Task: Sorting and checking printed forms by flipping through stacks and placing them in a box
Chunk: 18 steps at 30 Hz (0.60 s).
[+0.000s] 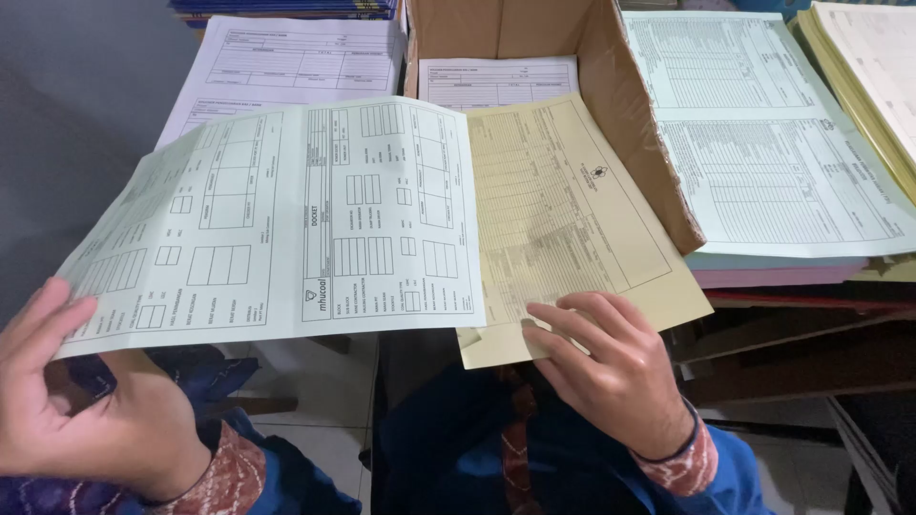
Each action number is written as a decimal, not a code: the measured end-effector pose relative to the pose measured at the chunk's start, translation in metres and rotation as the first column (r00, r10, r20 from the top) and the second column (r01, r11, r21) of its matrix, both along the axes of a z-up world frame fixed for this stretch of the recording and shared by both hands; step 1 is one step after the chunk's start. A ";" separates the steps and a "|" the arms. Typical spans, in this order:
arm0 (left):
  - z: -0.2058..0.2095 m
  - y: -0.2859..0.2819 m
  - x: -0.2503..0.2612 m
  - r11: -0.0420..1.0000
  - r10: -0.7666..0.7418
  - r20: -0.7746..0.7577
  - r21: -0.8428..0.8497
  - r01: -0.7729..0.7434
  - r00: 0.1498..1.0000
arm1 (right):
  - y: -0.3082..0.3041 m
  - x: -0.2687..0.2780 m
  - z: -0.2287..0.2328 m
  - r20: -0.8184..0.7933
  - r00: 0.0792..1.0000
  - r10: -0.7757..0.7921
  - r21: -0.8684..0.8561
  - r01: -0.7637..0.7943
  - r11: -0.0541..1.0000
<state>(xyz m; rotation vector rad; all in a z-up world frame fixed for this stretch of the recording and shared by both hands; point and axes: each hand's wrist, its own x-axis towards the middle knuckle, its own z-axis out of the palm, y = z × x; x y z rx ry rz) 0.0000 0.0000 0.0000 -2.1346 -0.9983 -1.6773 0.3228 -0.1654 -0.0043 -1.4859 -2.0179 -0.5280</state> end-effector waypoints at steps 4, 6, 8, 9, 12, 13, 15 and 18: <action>0.001 0.000 -0.005 1.000 -0.009 -0.029 0.002 0.009 1.000 | 0.017 0.002 -0.020 -0.030 0.999 0.030 0.007 -0.030 1.000; 0.004 -0.002 -0.002 1.000 -0.026 -0.028 -0.009 0.025 0.999 | 0.027 0.009 -0.038 -0.065 0.997 0.031 -0.024 -0.032 0.999; 0.001 -0.002 -0.004 0.999 -0.033 -0.024 -0.003 0.033 0.999 | 0.031 0.004 -0.034 -0.126 0.990 0.056 -0.025 -0.060 0.998; 0.001 -0.002 -0.005 0.999 -0.039 -0.025 -0.002 0.039 0.999 | 0.033 0.002 -0.032 -0.192 0.978 0.083 -0.030 -0.090 0.995; 0.001 -0.003 -0.005 1.000 -0.024 -0.014 -0.011 0.024 1.000 | 0.022 0.000 -0.019 -0.174 0.985 0.004 -0.042 -0.011 0.999; 0.001 -0.002 -0.005 1.000 -0.021 -0.013 -0.010 0.020 1.000 | 0.020 0.003 -0.017 -0.173 0.985 0.007 -0.041 -0.014 0.999; 0.000 0.000 -0.006 0.999 -0.037 0.000 0.005 0.037 0.999 | 0.014 0.008 -0.014 -0.037 0.985 -0.168 -0.047 0.166 0.985; 0.002 -0.003 -0.005 0.999 -0.039 -0.011 0.006 0.039 0.999 | 0.022 0.019 -0.020 -0.109 0.990 -0.094 -0.162 0.075 0.984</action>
